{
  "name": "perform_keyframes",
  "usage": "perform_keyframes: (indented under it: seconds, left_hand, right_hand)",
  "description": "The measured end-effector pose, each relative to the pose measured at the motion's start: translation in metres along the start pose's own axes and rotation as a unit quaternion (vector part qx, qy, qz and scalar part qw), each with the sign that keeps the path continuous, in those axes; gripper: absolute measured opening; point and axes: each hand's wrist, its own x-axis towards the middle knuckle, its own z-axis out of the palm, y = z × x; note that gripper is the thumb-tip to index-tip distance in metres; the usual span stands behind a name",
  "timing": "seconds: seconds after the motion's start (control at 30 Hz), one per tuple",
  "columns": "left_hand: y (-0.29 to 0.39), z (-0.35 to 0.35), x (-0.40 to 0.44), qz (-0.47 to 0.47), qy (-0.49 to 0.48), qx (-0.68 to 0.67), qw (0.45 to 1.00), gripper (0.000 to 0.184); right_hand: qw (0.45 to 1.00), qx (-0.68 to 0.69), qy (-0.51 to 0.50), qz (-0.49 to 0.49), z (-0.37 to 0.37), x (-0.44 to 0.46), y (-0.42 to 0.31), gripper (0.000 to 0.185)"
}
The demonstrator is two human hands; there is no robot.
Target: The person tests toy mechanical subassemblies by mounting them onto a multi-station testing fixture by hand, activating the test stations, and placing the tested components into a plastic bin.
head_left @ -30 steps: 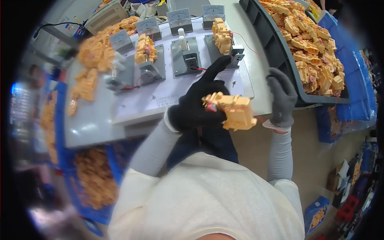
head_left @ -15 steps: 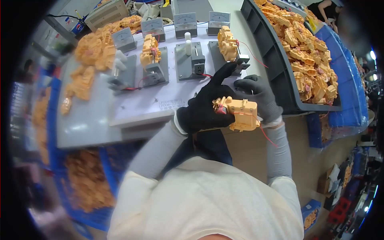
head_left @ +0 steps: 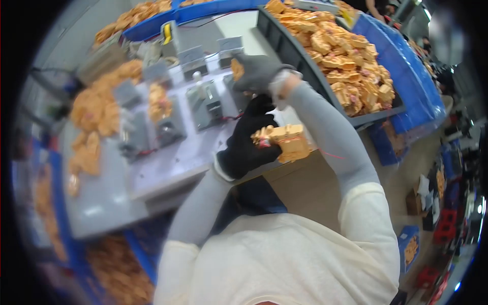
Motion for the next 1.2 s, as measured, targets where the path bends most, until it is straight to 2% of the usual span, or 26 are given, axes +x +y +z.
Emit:
perform_keyframes:
  seconds: [0.03,0.07,0.13,0.3,0.33,0.37,0.4,0.43,0.5,0.53,0.57,0.6,0.63,0.67,0.7,0.77,0.8,0.83,0.87,0.9,0.93,0.97,1.03,1.1,1.17,1.2]
  left_hand:
    - [0.002,0.001,-0.001,-0.012,0.002,0.012,1.0,0.046]
    - [0.003,0.002,0.003,0.017,0.0,-0.017,1.0,0.05]
    - [0.004,0.001,0.006,0.03,-0.011,-0.015,0.999,0.05]
    - [0.004,-0.002,0.009,0.069,-0.022,0.036,0.997,0.054]
    - [0.012,0.002,0.005,-0.009,0.001,-0.034,0.999,0.056]
    - [0.015,0.003,0.003,-0.009,-0.005,-0.035,0.999,0.056]
    - [0.017,0.003,0.003,-0.047,0.009,-0.039,0.998,0.05]
    - [0.019,0.004,0.002,-0.085,0.025,-0.043,0.995,0.043]
    - [0.023,0.004,0.003,-0.085,0.029,-0.042,0.995,0.043]
    - [0.024,0.005,0.004,-0.086,0.03,-0.041,0.995,0.043]
    - [0.017,0.003,0.004,-0.087,0.027,-0.043,0.995,0.043]
    - [0.005,0.001,0.004,-0.011,0.007,-0.032,0.999,0.052]
    - [0.001,0.002,0.006,0.063,-0.011,-0.023,0.998,0.062]
    - [0.003,0.002,0.006,0.046,-0.017,-0.035,0.998,0.06]
    - [0.001,0.002,0.005,0.043,-0.021,-0.036,0.998,0.06]
    - [-0.001,0.001,0.007,0.074,-0.029,-0.037,0.996,0.058]
    - [0.008,0.003,0.004,0.004,-0.007,-0.047,0.999,0.053]
    - [0.014,0.001,0.001,0.01,-0.002,-0.045,0.999,0.053]
    - [0.017,-0.001,-0.001,0.002,0.015,-0.016,1.0,0.049]
    - [0.022,-0.002,-0.005,-0.007,0.034,0.013,0.999,0.046]
    - [0.032,-0.001,-0.01,-0.037,0.078,0.029,0.996,0.037]
    - [0.045,-0.002,-0.014,-0.041,0.086,0.034,0.995,0.037]
    - [0.069,-0.008,-0.023,-0.305,0.13,-0.089,0.939,0.03]
    - [0.068,-0.012,-0.028,-0.288,0.202,-0.153,0.924,0.029]
    - [0.078,-0.023,-0.028,-0.321,0.24,-0.242,0.884,0.03]
    - [0.082,-0.024,-0.031,-0.321,0.248,-0.212,0.889,0.03]
  right_hand:
    - [0.999,-0.003,-0.05,0.022,-0.007,0.005,-0.005,0.078]
    - [0.999,-0.008,-0.042,0.027,-0.011,0.0,-0.004,0.078]
    - [0.999,0.003,0.054,-0.01,-0.01,-0.01,-0.005,0.076]
    - [0.983,0.096,0.137,-0.073,-0.022,0.001,0.003,0.072]
    - [0.997,-0.033,0.057,-0.037,-0.025,-0.006,-0.019,0.071]
    - [0.987,-0.16,-0.025,0.002,-0.024,-0.013,-0.035,0.07]
    - [0.97,-0.244,0.005,-0.007,-0.017,-0.018,-0.041,0.066]
    - [0.975,-0.222,-0.009,0.001,-0.007,-0.01,-0.036,0.062]
    - [0.974,-0.224,0.01,-0.027,-0.002,-0.007,-0.03,0.038]
    - [0.973,-0.227,0.01,-0.027,-0.005,-0.006,-0.028,0.038]
    - [0.968,-0.209,0.121,-0.066,-0.007,-0.003,-0.024,0.043]
    - [0.95,-0.188,0.228,-0.103,-0.007,-0.003,-0.02,0.048]
    - [0.942,-0.153,0.288,-0.084,-0.022,-0.007,-0.033,0.043]
    - [0.914,-0.158,0.343,-0.15,-0.037,0.006,-0.025,0.042]
    - [0.948,-0.079,0.297,-0.084,-0.064,-0.012,-0.044,0.036]
    - [0.909,-0.118,0.389,-0.098,-0.096,-0.024,-0.027,0.043]
    - [0.884,-0.159,0.431,-0.085,-0.11,-0.029,-0.007,0.046]
    - [0.867,-0.198,0.454,-0.053,-0.121,-0.037,0.014,0.05]
    - [0.853,-0.218,0.473,-0.01,-0.132,-0.023,0.055,0.035]
    - [0.849,-0.292,0.432,0.082,-0.134,-0.05,0.06,0.043]
    - [0.807,-0.354,0.472,0.018,-0.141,-0.048,0.146,0.053]
    - [0.824,-0.347,0.423,0.146,-0.14,-0.064,0.166,0.057]
    - [0.824,-0.345,0.308,0.326,-0.13,-0.094,0.17,0.059]
    - [0.793,-0.364,0.294,0.39,-0.12,-0.103,0.208,0.06]
    - [0.816,-0.357,0.251,0.379,-0.122,-0.106,0.202,0.063]
    - [0.812,-0.372,0.236,0.384,-0.11,-0.097,0.186,0.06]
